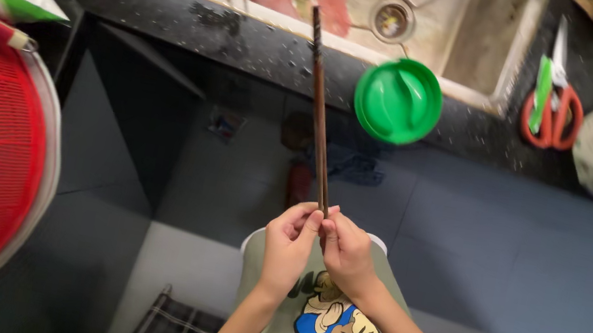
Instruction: The person adds hot water from a pot into a bowl of flour using a ladle and then mixes the ingredients together using chopsticks.
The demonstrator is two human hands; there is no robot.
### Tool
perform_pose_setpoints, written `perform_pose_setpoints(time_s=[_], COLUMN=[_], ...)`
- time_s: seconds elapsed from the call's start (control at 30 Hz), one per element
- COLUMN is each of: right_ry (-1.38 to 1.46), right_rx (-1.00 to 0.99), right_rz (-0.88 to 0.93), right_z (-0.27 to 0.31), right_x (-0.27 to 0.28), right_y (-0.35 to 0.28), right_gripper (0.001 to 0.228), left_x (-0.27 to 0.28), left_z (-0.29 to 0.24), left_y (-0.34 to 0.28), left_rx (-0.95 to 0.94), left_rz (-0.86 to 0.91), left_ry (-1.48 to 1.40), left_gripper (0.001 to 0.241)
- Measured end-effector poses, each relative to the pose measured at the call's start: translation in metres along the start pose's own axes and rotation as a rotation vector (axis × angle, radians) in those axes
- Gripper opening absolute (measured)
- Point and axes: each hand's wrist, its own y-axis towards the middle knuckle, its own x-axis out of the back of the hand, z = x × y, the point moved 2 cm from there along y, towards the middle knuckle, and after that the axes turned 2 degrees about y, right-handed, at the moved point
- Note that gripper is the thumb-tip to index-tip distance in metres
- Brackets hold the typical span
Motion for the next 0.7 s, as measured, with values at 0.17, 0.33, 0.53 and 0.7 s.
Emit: perform_pose_setpoints(time_s=[0.17, 0.33, 0.53, 0.7], right_ry=[0.041, 0.105, 0.521, 1.041], right_rx=[-0.118, -0.155, -0.446, -0.101], right_rz=[-0.039, 0.016, -0.176, -0.26], right_z=[-0.013, -0.029, -0.054, -0.093], right_x=[0.004, 0.018, 0.087, 0.208], right_y=[-0.074, -0.134, -0.142, -0.152], right_gripper=[0.014, 0.012, 0.017, 0.037], left_x=[-0.01, -0.026, -0.068, -0.123], left_z=[0.033, 0.049, 0.05, 0.044], left_y=[-0.05, -0.096, -0.098, -0.075], left_rx=[0.031, 0.074, -0.159, -0.384], left_rz=[0.098, 0.081, 0.088, 0.574], left_ry=[-0.035, 0.115, 0.773, 0.844], left_gripper=[0.028, 0.028, 0.012, 0.01])
